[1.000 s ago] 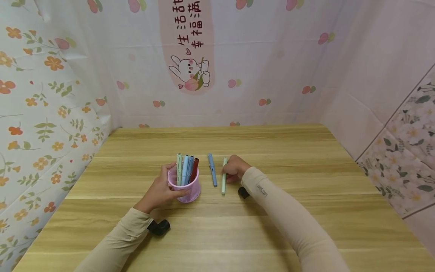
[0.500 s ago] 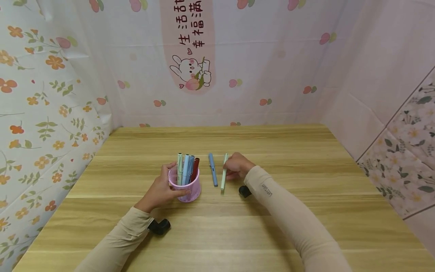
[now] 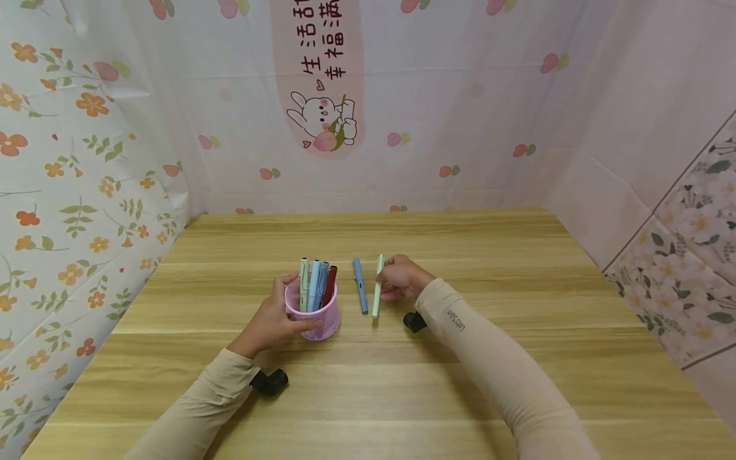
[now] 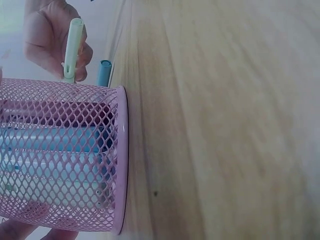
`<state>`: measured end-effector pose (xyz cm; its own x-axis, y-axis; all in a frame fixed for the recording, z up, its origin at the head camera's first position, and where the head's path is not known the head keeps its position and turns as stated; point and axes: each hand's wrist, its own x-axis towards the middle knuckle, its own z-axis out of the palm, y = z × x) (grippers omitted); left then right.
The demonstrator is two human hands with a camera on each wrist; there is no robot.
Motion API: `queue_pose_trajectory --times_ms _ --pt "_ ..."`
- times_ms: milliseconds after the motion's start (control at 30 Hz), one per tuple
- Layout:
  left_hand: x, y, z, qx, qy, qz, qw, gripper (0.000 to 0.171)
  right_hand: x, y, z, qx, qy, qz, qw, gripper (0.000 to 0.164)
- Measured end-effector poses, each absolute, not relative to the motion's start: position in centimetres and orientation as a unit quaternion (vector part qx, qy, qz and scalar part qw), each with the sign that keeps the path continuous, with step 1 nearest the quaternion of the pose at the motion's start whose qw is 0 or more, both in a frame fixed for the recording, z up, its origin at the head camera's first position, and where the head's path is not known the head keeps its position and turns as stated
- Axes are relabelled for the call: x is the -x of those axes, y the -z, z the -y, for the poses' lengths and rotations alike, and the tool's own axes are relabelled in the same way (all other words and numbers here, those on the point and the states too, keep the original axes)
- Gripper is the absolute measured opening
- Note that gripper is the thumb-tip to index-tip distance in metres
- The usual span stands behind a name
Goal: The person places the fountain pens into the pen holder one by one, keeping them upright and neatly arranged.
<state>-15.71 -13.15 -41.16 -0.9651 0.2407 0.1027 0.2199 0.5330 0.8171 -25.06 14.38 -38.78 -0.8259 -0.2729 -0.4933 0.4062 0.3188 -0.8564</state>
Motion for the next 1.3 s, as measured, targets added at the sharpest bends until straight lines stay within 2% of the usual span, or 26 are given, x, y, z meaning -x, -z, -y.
queue_pose_trajectory --times_ms 1300 --pt "15.6 41.5 13.3 -0.136 -0.474 -0.87 0.008 0.102 23.3 37.7 -13.3 0.005 0.652 -0.702 0.285 0.04"
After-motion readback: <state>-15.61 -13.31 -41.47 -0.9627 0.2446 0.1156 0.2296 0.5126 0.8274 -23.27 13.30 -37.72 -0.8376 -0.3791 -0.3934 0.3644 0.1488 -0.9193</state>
